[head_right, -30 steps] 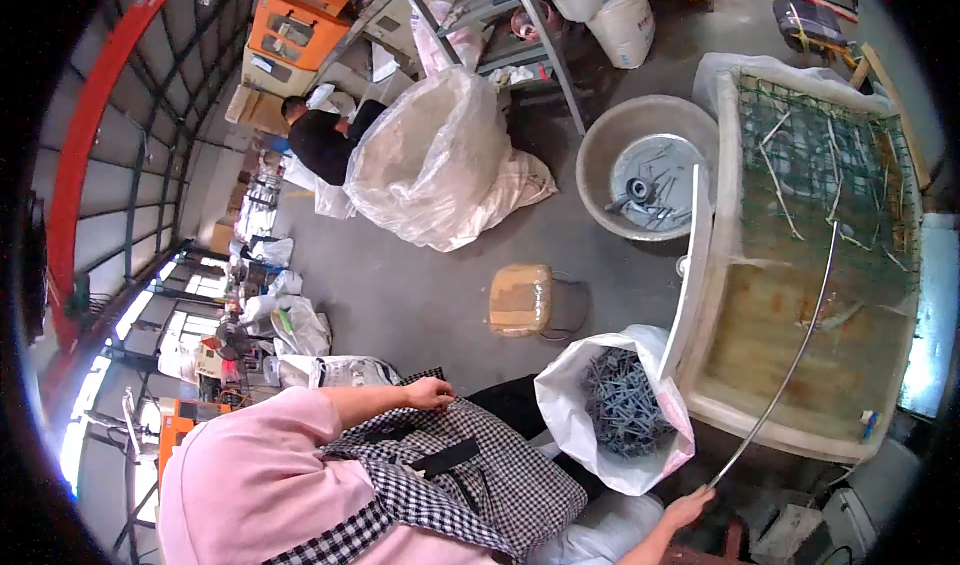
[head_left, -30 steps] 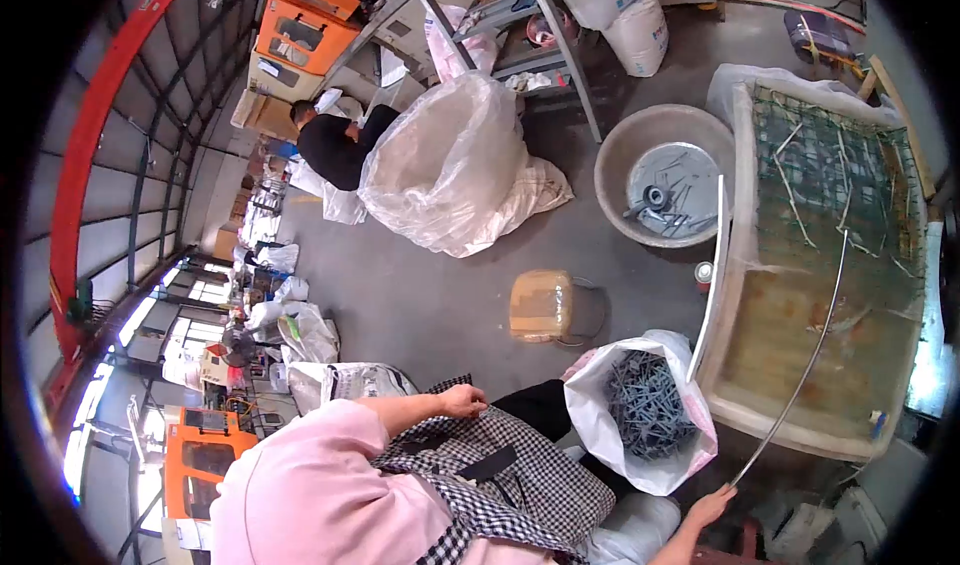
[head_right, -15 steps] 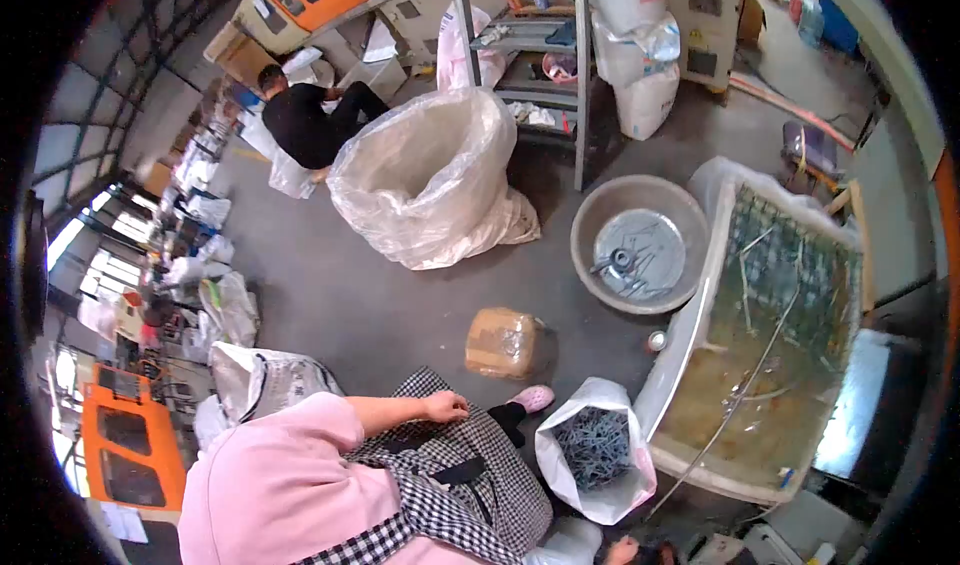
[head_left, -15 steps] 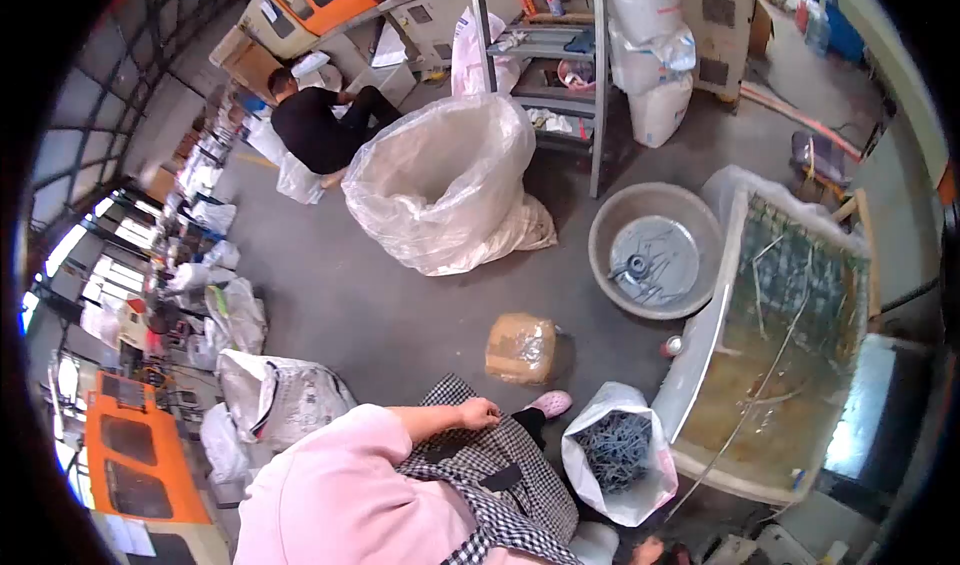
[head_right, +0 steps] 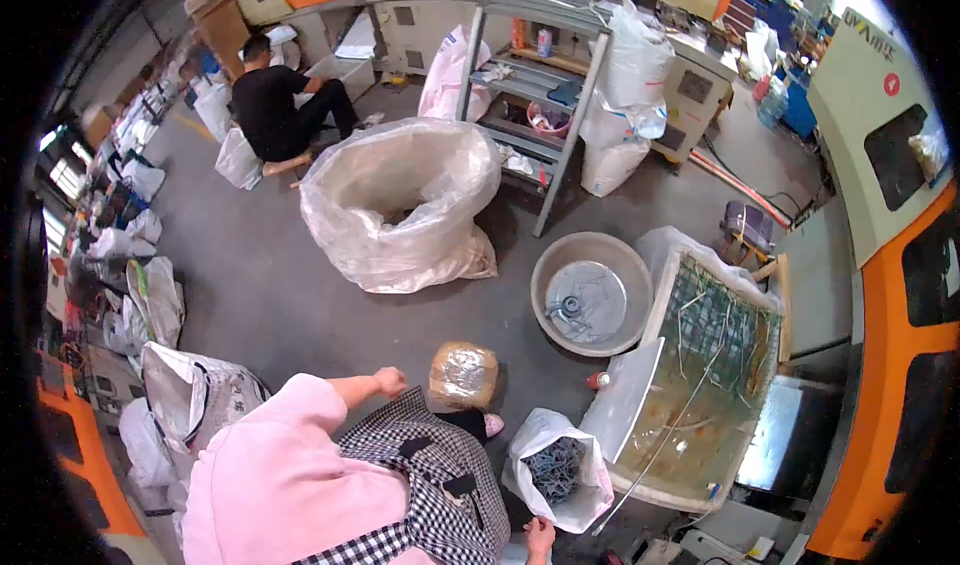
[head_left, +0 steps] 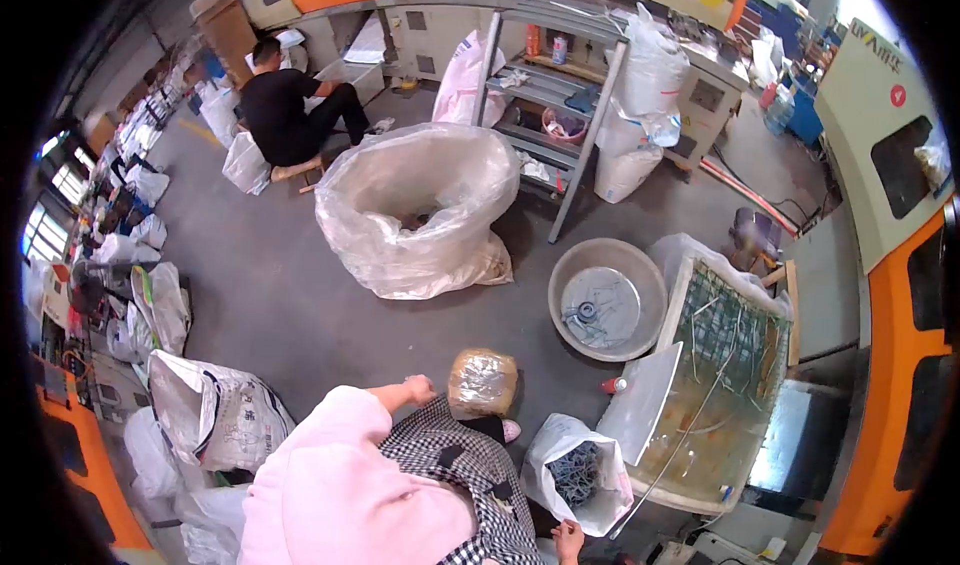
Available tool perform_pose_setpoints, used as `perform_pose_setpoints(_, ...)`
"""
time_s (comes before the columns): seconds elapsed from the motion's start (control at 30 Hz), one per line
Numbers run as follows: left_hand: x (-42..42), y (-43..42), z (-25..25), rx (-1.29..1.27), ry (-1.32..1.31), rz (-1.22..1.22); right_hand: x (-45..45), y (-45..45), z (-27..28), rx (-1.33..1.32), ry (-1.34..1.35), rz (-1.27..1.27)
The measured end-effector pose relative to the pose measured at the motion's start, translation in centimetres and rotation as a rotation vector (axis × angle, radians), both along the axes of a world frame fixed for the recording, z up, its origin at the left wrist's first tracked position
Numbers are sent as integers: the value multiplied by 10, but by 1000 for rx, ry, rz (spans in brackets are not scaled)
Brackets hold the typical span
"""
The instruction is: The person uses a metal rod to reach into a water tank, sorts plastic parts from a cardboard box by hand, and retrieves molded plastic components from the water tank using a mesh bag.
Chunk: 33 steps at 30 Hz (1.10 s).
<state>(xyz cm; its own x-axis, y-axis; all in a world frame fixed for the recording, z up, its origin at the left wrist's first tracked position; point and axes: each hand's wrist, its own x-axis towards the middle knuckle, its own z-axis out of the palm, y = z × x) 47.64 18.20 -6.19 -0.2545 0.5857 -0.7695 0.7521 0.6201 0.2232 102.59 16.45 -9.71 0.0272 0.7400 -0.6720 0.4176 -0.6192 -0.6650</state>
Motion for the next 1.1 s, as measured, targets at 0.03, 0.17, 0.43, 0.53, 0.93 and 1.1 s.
perform_pose_setpoints(0.03, -2, -15, 0, 49, 52, -1, -3, -1, -1, -36, 10, -23)
perform_pose_setpoints(0.17, -12, -84, 27, 21, -106, 287, 27, -25, -93, -52, -141, 100)
perform_pose_setpoints(0.43, -40, -251, 51, 27, 43, 360, -46, -67, -39, -290, -29, 99)
perform_pose_setpoints(0.53, -50, -291, 50, 57, 100, 364, -95, -82, 2, -279, -75, 209)
perform_pose_setpoints(0.93, -148, -406, 39, 241, -372, 970, -224, -60, -49, -78, -374, 828)
perform_pose_setpoints(1.1, -232, -527, 23, 315, -181, 1173, -404, -45, -27, 140, -381, 1172)
